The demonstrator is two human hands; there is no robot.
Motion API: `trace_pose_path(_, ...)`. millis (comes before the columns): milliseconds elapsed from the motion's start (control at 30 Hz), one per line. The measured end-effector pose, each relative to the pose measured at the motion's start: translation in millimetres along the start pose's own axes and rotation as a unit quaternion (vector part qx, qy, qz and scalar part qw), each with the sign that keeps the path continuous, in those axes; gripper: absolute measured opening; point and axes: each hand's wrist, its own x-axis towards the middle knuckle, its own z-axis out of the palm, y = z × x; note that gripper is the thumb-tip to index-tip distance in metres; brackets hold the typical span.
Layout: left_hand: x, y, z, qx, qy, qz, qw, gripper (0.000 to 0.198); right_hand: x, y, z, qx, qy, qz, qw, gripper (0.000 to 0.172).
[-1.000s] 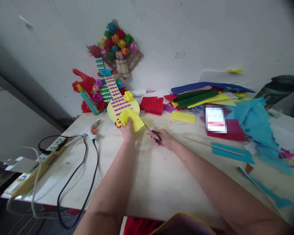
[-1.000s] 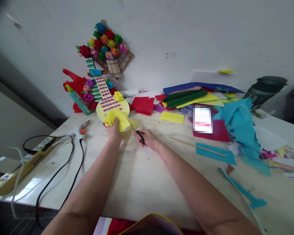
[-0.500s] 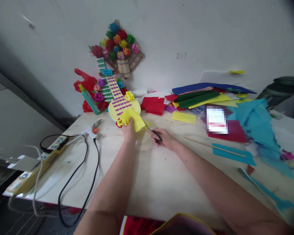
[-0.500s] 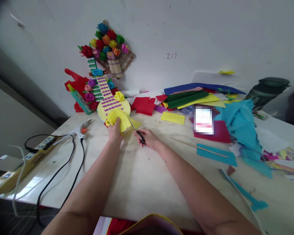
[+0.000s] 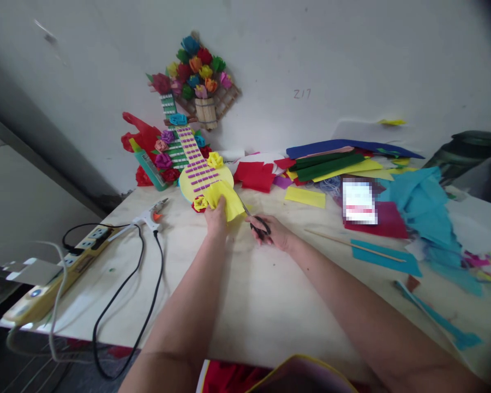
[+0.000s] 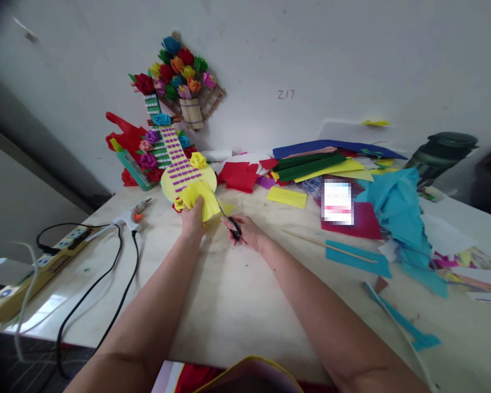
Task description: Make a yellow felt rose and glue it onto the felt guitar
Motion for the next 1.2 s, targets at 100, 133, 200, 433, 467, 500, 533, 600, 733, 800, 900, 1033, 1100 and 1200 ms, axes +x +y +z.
trace_pose_path(100, -2.3, 0.7, 2.3, -0.006, 0.001, 0.003, 1.0, 0.037, 1.0, 1.4, 0.3, -0.003, 0.005, 0.001, 1.0, 0.037)
trace_pose_path(133, -3.2, 1.3, 3.2, -0.011, -0.001, 0.003, 1.0, 0.035, 1.1, 1.7, 0.6, -0.003, 0.007, 0.002, 1.0, 0.038)
trace_pose_path(200, -4.6, 2.5, 4.5, -0.019, -0.004, 0.003, 1.0, 0.033, 1.3, 2.1, 1.1, -0.002, 0.01, 0.004, 1.0, 0.038)
trace_pose_path(433, -4.1, 3.0, 4.4, -0.009, -0.004, -0.001, 1.0, 0.034, 1.8, 1.9, 1.9, 0.005, 0.015, 0.007, 1.0, 0.038)
trace_pose_path(467, -4.0, 3.1, 4.6, -0.007, -0.002, -0.002, 1.0, 0.033, 1.8, 1.7, 2.0, 0.005, 0.016, 0.006, 1.0, 0.038)
trace_pose_path(500, -4.1, 3.2, 4.9, -0.007, 0.001, -0.003, 1.0, 0.033, 1.8, 1.5, 2.2, 0.006, 0.017, 0.005, 1.0, 0.038)
trace_pose_path(533, -4.1, 3.3, 5.2, -0.009, 0.003, -0.004, 1.0, 0.033, 1.7, 1.2, 2.4, 0.007, 0.018, 0.006, 1.0, 0.037)
trace_pose_path(600, -4.0, 3.5, 5.4, -0.008, 0.006, -0.007, 1.0, 0.034, 1.2, 0.4, 3.0, 0.01, 0.02, 0.008, 1.0, 0.037)
trace_pose_path(733, -3.3, 3.0, 3.8, -0.003, 0.008, -0.012, 1.0, 0.036, -0.5, -2.0, 4.2, 0.018, 0.022, 0.011, 1.0, 0.037)
trace_pose_path(800, -3.1, 2.4, 3.0, -0.008, 0.004, -0.008, 1.0, 0.038, -1.2, -3.0, 4.7, 0.022, 0.023, 0.012, 0.999, 0.036)
trace_pose_path(900, -2.8, 1.6, 3.0, -0.01, -0.001, -0.002, 1.0, 0.037, -1.8, -3.6, 5.5, 0.027, 0.023, 0.013, 0.999, 0.035)
trace_pose_path(1033, -1.6, 0.8, 3.4, -0.006, 0.008, 0.002, 1.0, 0.034, -2.0, -3.9, 7.2, 0.029, 0.028, 0.017, 0.999, 0.034)
trace_pose_path(1100, -0.9, 0.8, 3.3, -0.005, 0.012, -0.001, 1.0, 0.035, -2.2, -4.6, 8.0, 0.03, 0.029, 0.017, 0.999, 0.034)
trace_pose_path(1200, -0.8, 1.4, 3.4, -0.01, 0.015, -0.002, 1.0, 0.036, -2.4, -5.3, 8.4, 0.03, 0.03, 0.018, 0.999, 0.033)
